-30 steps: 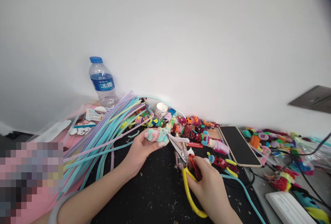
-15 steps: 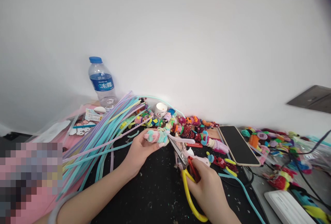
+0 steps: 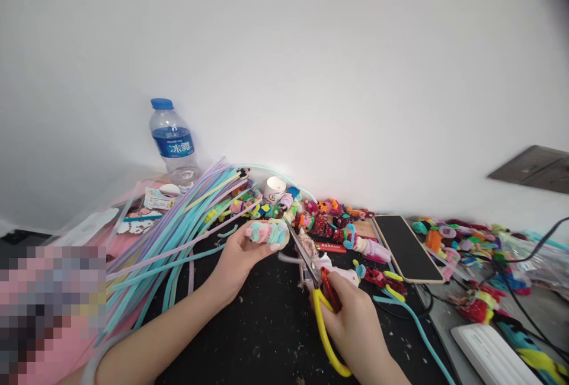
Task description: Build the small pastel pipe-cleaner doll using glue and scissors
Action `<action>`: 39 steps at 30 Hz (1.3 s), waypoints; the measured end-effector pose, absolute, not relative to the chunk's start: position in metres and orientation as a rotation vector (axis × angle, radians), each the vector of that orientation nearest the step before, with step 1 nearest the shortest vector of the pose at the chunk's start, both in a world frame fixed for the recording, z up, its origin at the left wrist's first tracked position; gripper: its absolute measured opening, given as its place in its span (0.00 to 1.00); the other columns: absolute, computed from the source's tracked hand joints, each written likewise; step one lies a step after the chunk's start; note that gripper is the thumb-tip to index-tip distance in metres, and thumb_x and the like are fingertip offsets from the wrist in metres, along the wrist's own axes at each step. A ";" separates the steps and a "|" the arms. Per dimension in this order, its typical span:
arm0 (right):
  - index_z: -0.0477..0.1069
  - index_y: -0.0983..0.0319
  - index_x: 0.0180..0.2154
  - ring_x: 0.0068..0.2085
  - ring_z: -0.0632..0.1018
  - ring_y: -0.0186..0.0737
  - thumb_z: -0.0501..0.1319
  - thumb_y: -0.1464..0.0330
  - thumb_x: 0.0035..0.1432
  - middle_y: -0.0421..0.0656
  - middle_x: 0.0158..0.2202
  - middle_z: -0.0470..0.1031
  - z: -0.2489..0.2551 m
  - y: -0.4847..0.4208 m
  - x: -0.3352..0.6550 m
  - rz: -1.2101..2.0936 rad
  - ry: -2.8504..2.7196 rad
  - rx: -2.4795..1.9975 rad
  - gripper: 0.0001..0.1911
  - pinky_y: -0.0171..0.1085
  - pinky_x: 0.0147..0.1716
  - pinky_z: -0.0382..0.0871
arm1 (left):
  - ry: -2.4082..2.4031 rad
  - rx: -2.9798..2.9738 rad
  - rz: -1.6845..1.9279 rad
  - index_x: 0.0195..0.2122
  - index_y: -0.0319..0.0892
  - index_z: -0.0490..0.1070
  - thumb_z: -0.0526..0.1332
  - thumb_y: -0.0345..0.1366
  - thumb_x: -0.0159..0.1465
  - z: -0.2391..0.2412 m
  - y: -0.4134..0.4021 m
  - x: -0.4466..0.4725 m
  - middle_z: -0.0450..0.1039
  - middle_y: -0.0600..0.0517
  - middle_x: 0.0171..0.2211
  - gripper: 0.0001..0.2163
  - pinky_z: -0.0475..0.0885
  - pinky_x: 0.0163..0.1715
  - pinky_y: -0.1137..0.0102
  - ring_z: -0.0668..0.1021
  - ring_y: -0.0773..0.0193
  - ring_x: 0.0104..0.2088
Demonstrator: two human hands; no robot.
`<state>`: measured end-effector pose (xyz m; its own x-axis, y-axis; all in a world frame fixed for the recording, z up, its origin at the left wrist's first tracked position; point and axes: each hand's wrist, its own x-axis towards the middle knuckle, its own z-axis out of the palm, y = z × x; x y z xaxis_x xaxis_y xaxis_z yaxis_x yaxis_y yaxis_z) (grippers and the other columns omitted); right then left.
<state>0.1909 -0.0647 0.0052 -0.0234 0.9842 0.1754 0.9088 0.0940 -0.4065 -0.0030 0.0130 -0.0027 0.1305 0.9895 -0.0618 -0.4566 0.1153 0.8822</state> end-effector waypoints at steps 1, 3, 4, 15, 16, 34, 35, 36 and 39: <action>0.61 0.60 0.24 0.21 0.66 0.35 0.57 0.65 0.53 0.36 0.19 0.64 0.004 -0.065 0.192 0.237 -1.958 -1.851 0.09 0.31 0.21 0.55 | 0.806 0.795 1.255 0.35 0.43 0.72 0.71 0.31 0.48 -0.002 0.013 -0.003 0.74 0.53 0.38 0.14 0.71 0.44 0.66 0.75 0.61 0.42; 0.61 0.60 0.24 0.21 0.66 0.34 0.57 0.64 0.53 0.36 0.19 0.63 0.004 -0.065 0.193 0.201 -1.928 -1.838 0.09 0.31 0.21 0.55 | 0.784 0.714 1.266 0.34 0.44 0.72 0.70 0.31 0.49 -0.002 0.015 -0.004 0.73 0.54 0.39 0.12 0.73 0.42 0.67 0.75 0.62 0.41; 0.61 0.60 0.24 0.20 0.66 0.34 0.57 0.65 0.52 0.36 0.19 0.63 0.004 -0.065 0.194 0.194 -1.923 -1.820 0.08 0.31 0.21 0.56 | 0.770 0.683 1.277 0.35 0.44 0.72 0.69 0.31 0.50 -0.002 0.017 -0.006 0.73 0.54 0.39 0.11 0.73 0.41 0.67 0.76 0.62 0.41; 0.69 0.61 0.28 0.24 0.73 0.37 0.67 0.71 0.38 0.38 0.25 0.75 0.004 -0.073 0.179 0.349 -2.360 -1.335 0.11 0.32 0.22 0.61 | 0.707 0.648 1.377 0.36 0.44 0.71 0.66 0.30 0.54 0.002 0.037 -0.024 0.73 0.56 0.34 0.09 0.74 0.36 0.73 0.76 0.68 0.33; 0.69 0.61 0.29 0.25 0.74 0.39 0.68 0.69 0.37 0.38 0.26 0.75 0.001 -0.074 0.178 0.356 -2.390 -1.318 0.13 0.33 0.23 0.62 | 0.703 0.653 1.377 0.35 0.44 0.71 0.66 0.30 0.54 0.003 0.039 -0.025 0.73 0.56 0.33 0.08 0.74 0.35 0.74 0.76 0.69 0.32; 0.58 0.61 0.58 0.53 0.71 0.46 0.56 0.76 0.49 0.50 0.53 0.68 0.020 -0.088 0.185 0.306 -2.188 -1.219 0.32 0.40 0.50 0.68 | 0.627 0.806 1.004 0.35 0.43 0.73 0.73 0.29 0.42 0.002 0.020 -0.016 0.76 0.54 0.33 0.18 0.71 0.35 0.70 0.76 0.63 0.35; 0.55 0.60 0.59 0.54 0.70 0.47 0.56 0.75 0.50 0.50 0.54 0.68 0.016 -0.090 0.187 0.248 -2.181 -1.250 0.34 0.40 0.50 0.69 | 0.622 0.825 0.982 0.35 0.43 0.73 0.73 0.28 0.41 0.003 0.018 -0.015 0.76 0.54 0.33 0.19 0.71 0.36 0.70 0.76 0.63 0.35; 0.53 0.60 0.61 0.54 0.70 0.47 0.56 0.74 0.50 0.50 0.55 0.67 0.013 -0.091 0.188 0.218 -2.187 -1.267 0.35 0.40 0.49 0.69 | 0.618 0.847 0.961 0.35 0.42 0.73 0.73 0.27 0.40 0.003 0.017 -0.013 0.76 0.54 0.32 0.20 0.70 0.37 0.70 0.76 0.64 0.35; 0.50 0.61 0.62 0.53 0.71 0.48 0.57 0.73 0.51 0.50 0.54 0.68 0.009 -0.092 0.189 0.197 -2.185 -1.277 0.37 0.39 0.49 0.70 | 0.621 0.933 0.901 0.36 0.41 0.72 0.73 0.26 0.41 0.003 0.014 -0.011 0.75 0.54 0.31 0.20 0.70 0.37 0.70 0.76 0.65 0.34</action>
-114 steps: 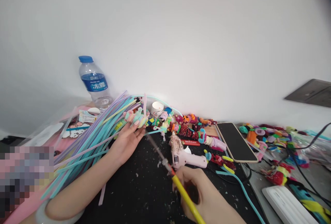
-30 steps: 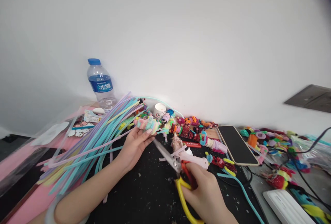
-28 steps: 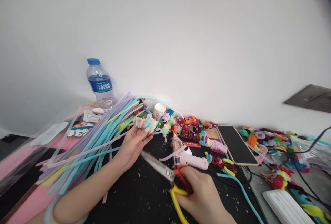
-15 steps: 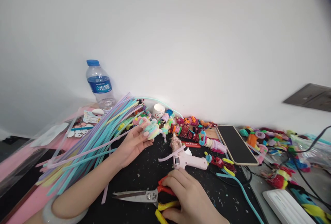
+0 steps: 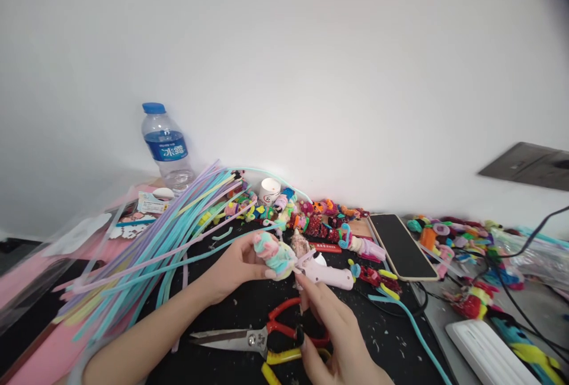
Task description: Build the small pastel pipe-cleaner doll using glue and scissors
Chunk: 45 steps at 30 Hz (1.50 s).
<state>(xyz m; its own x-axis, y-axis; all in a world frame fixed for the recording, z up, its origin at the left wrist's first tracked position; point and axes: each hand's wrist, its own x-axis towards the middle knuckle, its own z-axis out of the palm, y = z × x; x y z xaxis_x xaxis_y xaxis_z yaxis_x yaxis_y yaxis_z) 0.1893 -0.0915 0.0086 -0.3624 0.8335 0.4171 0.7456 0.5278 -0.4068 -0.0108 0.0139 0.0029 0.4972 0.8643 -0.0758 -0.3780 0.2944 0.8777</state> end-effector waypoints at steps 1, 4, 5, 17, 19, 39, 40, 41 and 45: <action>0.50 0.62 0.62 0.53 0.71 0.48 0.57 0.73 0.51 0.50 0.54 0.69 0.008 -0.091 0.189 0.197 -2.180 -1.274 0.37 0.39 0.49 0.70 | 0.629 0.956 0.888 0.36 0.41 0.71 0.72 0.26 0.41 0.003 0.013 -0.011 0.75 0.54 0.31 0.20 0.70 0.37 0.70 0.76 0.65 0.34; 0.52 0.62 0.62 0.52 0.72 0.48 0.57 0.74 0.50 0.49 0.51 0.71 0.008 -0.089 0.188 0.215 -2.176 -1.265 0.37 0.39 0.49 0.70 | 0.655 1.003 0.872 0.36 0.41 0.71 0.72 0.26 0.42 0.003 0.012 -0.011 0.75 0.54 0.31 0.20 0.70 0.38 0.69 0.76 0.64 0.34; 0.52 0.62 0.62 0.52 0.72 0.48 0.57 0.74 0.50 0.49 0.50 0.72 0.008 -0.088 0.188 0.226 -2.178 -1.262 0.37 0.39 0.49 0.70 | 0.666 1.012 0.874 0.36 0.41 0.71 0.72 0.26 0.42 0.004 0.012 -0.011 0.75 0.54 0.31 0.20 0.70 0.38 0.69 0.76 0.64 0.34; 0.56 0.57 0.60 0.43 0.76 0.40 0.54 0.78 0.49 0.45 0.44 0.73 0.010 -0.088 0.184 0.480 -1.981 -1.259 0.35 0.34 0.44 0.72 | 0.734 1.052 0.869 0.32 0.40 0.71 0.71 0.26 0.41 0.005 0.012 -0.011 0.75 0.55 0.29 0.17 0.69 0.36 0.70 0.75 0.63 0.32; 0.56 0.56 0.59 0.38 0.76 0.37 0.54 0.78 0.49 0.42 0.39 0.73 0.012 -0.088 0.181 0.559 -1.949 -1.248 0.35 0.32 0.40 0.72 | 0.744 1.054 0.864 0.32 0.40 0.70 0.71 0.26 0.41 0.004 0.012 -0.011 0.75 0.55 0.29 0.17 0.68 0.36 0.70 0.75 0.64 0.33; 0.65 0.62 0.52 0.25 0.69 0.34 0.54 0.67 0.59 0.39 0.27 0.67 0.005 -0.071 0.176 0.843 -1.535 -1.289 0.19 0.32 0.25 0.66 | 0.610 1.013 0.848 0.37 0.41 0.72 0.70 0.27 0.47 -0.002 0.010 -0.004 0.76 0.50 0.40 0.15 0.70 0.45 0.63 0.77 0.57 0.42; 0.66 0.62 0.52 0.25 0.69 0.34 0.55 0.67 0.59 0.39 0.27 0.67 0.005 -0.071 0.177 0.854 -1.520 -1.296 0.19 0.32 0.25 0.66 | 0.630 1.010 0.839 0.37 0.41 0.72 0.70 0.28 0.47 -0.002 0.011 -0.005 0.75 0.49 0.40 0.16 0.71 0.43 0.64 0.77 0.58 0.41; 0.66 0.62 0.52 0.25 0.69 0.34 0.55 0.66 0.59 0.39 0.27 0.67 0.005 -0.071 0.177 0.863 -1.509 -1.301 0.19 0.32 0.25 0.66 | 0.652 1.007 0.831 0.38 0.40 0.72 0.69 0.28 0.48 -0.003 0.011 -0.005 0.75 0.49 0.40 0.16 0.72 0.41 0.65 0.77 0.58 0.40; 0.66 0.62 0.52 0.25 0.68 0.34 0.55 0.66 0.59 0.39 0.27 0.67 0.004 -0.071 0.177 0.904 -1.485 -1.310 0.19 0.31 0.25 0.65 | 0.700 0.995 0.839 0.36 0.40 0.72 0.69 0.30 0.48 -0.004 0.010 -0.005 0.75 0.51 0.35 0.13 0.74 0.35 0.67 0.77 0.62 0.34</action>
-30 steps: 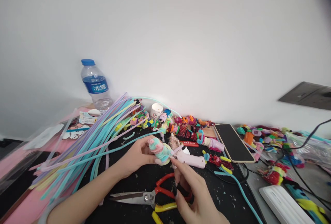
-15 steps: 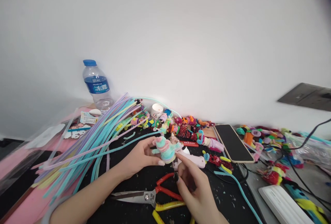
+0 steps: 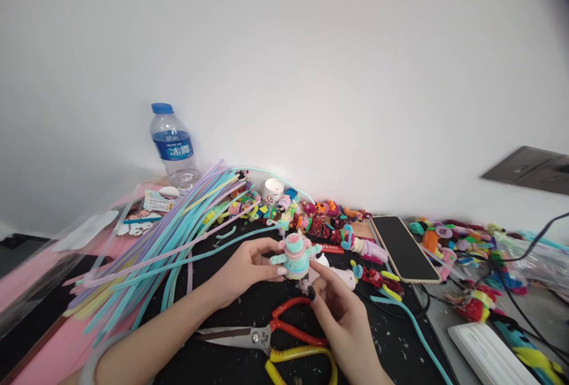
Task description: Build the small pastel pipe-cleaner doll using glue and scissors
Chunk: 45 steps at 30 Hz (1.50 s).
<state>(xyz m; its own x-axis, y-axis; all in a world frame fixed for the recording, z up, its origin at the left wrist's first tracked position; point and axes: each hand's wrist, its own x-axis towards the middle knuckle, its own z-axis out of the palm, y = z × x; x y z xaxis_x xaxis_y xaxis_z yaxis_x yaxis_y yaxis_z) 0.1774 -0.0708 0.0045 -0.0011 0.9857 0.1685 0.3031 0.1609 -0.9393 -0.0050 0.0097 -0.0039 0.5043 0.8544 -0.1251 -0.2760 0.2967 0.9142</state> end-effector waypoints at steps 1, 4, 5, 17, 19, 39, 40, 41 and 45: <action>0.66 0.62 0.52 0.25 0.68 0.34 0.55 0.67 0.59 0.39 0.27 0.67 0.004 -0.071 0.177 0.915 -1.483 -1.309 0.19 0.31 0.25 0.65 | 0.699 0.992 0.845 0.34 0.40 0.72 0.70 0.29 0.48 -0.004 0.010 -0.005 0.75 0.52 0.33 0.13 0.74 0.34 0.67 0.77 0.63 0.32; 0.66 0.61 0.52 0.25 0.67 0.33 0.55 0.67 0.59 0.38 0.27 0.66 0.004 -0.071 0.177 0.934 -1.483 -1.299 0.18 0.31 0.25 0.64 | 0.691 0.976 0.851 0.32 0.40 0.70 0.70 0.29 0.47 -0.004 0.010 -0.005 0.74 0.54 0.30 0.12 0.74 0.33 0.68 0.77 0.65 0.30; 0.66 0.61 0.51 0.25 0.67 0.33 0.55 0.68 0.59 0.38 0.27 0.65 0.004 -0.071 0.177 0.935 -1.482 -1.293 0.18 0.31 0.25 0.64 | 0.690 0.971 0.850 0.31 0.40 0.70 0.70 0.28 0.47 -0.003 0.010 -0.005 0.74 0.54 0.30 0.12 0.74 0.33 0.68 0.77 0.65 0.30; 0.67 0.59 0.49 0.24 0.65 0.33 0.57 0.70 0.56 0.36 0.26 0.63 0.000 -0.070 0.177 0.984 -1.442 -1.287 0.17 0.31 0.23 0.60 | 0.680 0.964 0.818 0.30 0.39 0.69 0.71 0.26 0.45 -0.006 0.011 -0.004 0.75 0.56 0.27 0.14 0.73 0.30 0.74 0.77 0.67 0.29; 0.66 0.59 0.49 0.24 0.64 0.32 0.57 0.70 0.56 0.36 0.26 0.62 0.000 -0.070 0.177 0.986 -1.447 -1.287 0.17 0.31 0.23 0.59 | 0.682 0.970 0.811 0.30 0.39 0.69 0.71 0.25 0.45 -0.006 0.011 -0.004 0.75 0.56 0.27 0.14 0.73 0.30 0.74 0.78 0.68 0.28; 0.65 0.59 0.48 0.24 0.63 0.32 0.56 0.71 0.56 0.35 0.25 0.59 -0.001 -0.069 0.176 0.979 -1.447 -1.303 0.16 0.31 0.23 0.58 | 0.646 0.978 0.788 0.31 0.40 0.66 0.69 0.25 0.47 -0.005 0.009 -0.003 0.73 0.56 0.30 0.14 0.73 0.30 0.73 0.77 0.67 0.30; 0.65 0.59 0.48 0.24 0.63 0.32 0.56 0.71 0.56 0.35 0.25 0.59 -0.001 -0.069 0.176 0.971 -1.442 -1.307 0.16 0.31 0.23 0.58 | 0.638 0.984 0.791 0.31 0.41 0.66 0.69 0.25 0.47 -0.004 0.009 -0.003 0.73 0.55 0.31 0.14 0.73 0.30 0.73 0.76 0.68 0.30; 0.65 0.59 0.47 0.24 0.63 0.32 0.57 0.71 0.56 0.35 0.25 0.59 -0.001 -0.069 0.176 0.962 -1.437 -1.311 0.16 0.31 0.23 0.58 | 0.641 0.982 0.797 0.32 0.41 0.67 0.69 0.26 0.48 -0.003 0.008 -0.003 0.72 0.55 0.33 0.14 0.73 0.31 0.72 0.76 0.67 0.31; 0.66 0.59 0.46 0.25 0.64 0.33 0.58 0.71 0.54 0.35 0.25 0.61 0.000 -0.068 0.176 0.944 -1.428 -1.312 0.15 0.31 0.23 0.59 | 0.642 0.981 0.759 0.34 0.42 0.67 0.68 0.27 0.50 0.002 0.005 -0.003 0.70 0.54 0.35 0.13 0.72 0.32 0.72 0.74 0.67 0.34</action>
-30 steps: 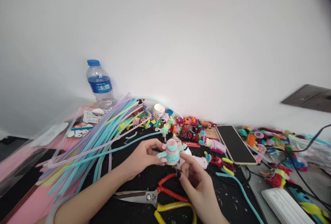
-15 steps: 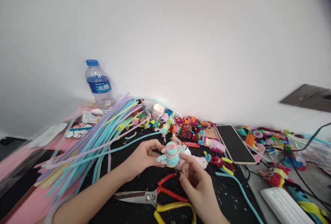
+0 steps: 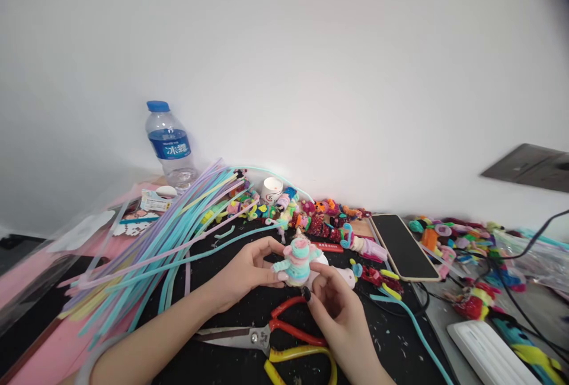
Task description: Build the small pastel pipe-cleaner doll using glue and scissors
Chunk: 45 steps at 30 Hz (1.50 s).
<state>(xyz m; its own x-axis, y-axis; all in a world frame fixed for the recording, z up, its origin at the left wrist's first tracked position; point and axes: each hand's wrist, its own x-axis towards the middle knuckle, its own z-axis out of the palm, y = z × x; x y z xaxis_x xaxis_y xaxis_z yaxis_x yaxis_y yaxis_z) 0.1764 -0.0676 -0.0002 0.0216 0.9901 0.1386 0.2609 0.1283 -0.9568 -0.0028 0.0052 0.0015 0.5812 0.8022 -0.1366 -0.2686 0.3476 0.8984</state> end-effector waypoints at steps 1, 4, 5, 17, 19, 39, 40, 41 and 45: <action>0.66 0.59 0.46 0.25 0.64 0.33 0.58 0.71 0.54 0.36 0.26 0.61 0.000 -0.067 0.177 0.946 -1.429 -1.309 0.15 0.31 0.23 0.59 | 0.630 0.980 0.753 0.35 0.42 0.67 0.68 0.27 0.50 0.002 0.005 -0.003 0.70 0.54 0.37 0.13 0.72 0.33 0.72 0.74 0.67 0.35; 0.65 0.58 0.46 0.25 0.64 0.33 0.57 0.71 0.55 0.36 0.27 0.61 0.000 -0.067 0.178 0.969 -1.429 -1.296 0.15 0.31 0.24 0.58 | 0.599 0.962 0.740 0.36 0.43 0.67 0.67 0.26 0.51 0.004 0.004 -0.004 0.69 0.53 0.42 0.13 0.72 0.34 0.72 0.74 0.67 0.36; 0.65 0.58 0.46 0.26 0.64 0.33 0.57 0.71 0.56 0.36 0.27 0.61 0.000 -0.067 0.178 0.984 -1.430 -1.287 0.15 0.31 0.24 0.58 | 0.591 0.948 0.733 0.36 0.43 0.67 0.67 0.26 0.51 0.004 0.004 -0.005 0.68 0.53 0.43 0.13 0.72 0.34 0.72 0.74 0.67 0.36; 0.68 0.61 0.45 0.23 0.61 0.31 0.60 0.62 0.57 0.35 0.24 0.61 0.008 -0.067 0.178 1.144 -1.248 -1.169 0.16 0.30 0.22 0.56 | 0.577 0.860 0.694 0.41 0.43 0.69 0.68 0.27 0.52 0.008 0.005 -0.008 0.69 0.49 0.48 0.16 0.73 0.34 0.72 0.76 0.65 0.38; 0.68 0.61 0.44 0.23 0.61 0.31 0.59 0.61 0.58 0.35 0.23 0.60 0.007 -0.066 0.179 1.130 -1.208 -1.188 0.15 0.30 0.22 0.56 | 0.572 0.832 0.702 0.41 0.43 0.69 0.68 0.26 0.52 0.008 0.004 -0.008 0.70 0.49 0.47 0.16 0.74 0.34 0.73 0.77 0.65 0.37; 0.70 0.60 0.43 0.42 0.71 0.44 0.54 0.77 0.58 0.47 0.41 0.73 0.008 -0.065 0.182 0.139 -2.118 -1.275 0.14 0.42 0.41 0.69 | 0.606 0.587 1.016 0.39 0.41 0.74 0.64 0.27 0.57 0.000 0.020 -0.013 0.78 0.51 0.36 0.09 0.72 0.41 0.69 0.78 0.65 0.35; 0.70 0.60 0.44 0.43 0.71 0.45 0.54 0.77 0.58 0.48 0.43 0.72 0.008 -0.063 0.182 0.058 -2.134 -1.289 0.14 0.43 0.42 0.68 | 0.605 0.588 1.023 0.39 0.41 0.74 0.63 0.27 0.57 0.000 0.019 -0.013 0.78 0.52 0.36 0.09 0.72 0.42 0.69 0.78 0.65 0.36; 0.70 0.60 0.46 0.44 0.70 0.46 0.54 0.77 0.58 0.48 0.46 0.72 0.008 -0.061 0.181 -0.021 -2.151 -1.304 0.15 0.45 0.43 0.68 | 0.602 0.593 1.027 0.40 0.41 0.74 0.62 0.27 0.58 -0.001 0.019 -0.013 0.78 0.52 0.36 0.09 0.72 0.42 0.69 0.78 0.65 0.36; 0.71 0.59 0.48 0.45 0.68 0.49 0.55 0.75 0.58 0.48 0.52 0.70 0.005 -0.051 0.176 -0.193 -2.202 -1.392 0.17 0.49 0.43 0.67 | 0.600 0.609 1.022 0.42 0.42 0.73 0.62 0.28 0.58 -0.002 0.019 -0.012 0.78 0.52 0.38 0.10 0.71 0.43 0.69 0.78 0.65 0.37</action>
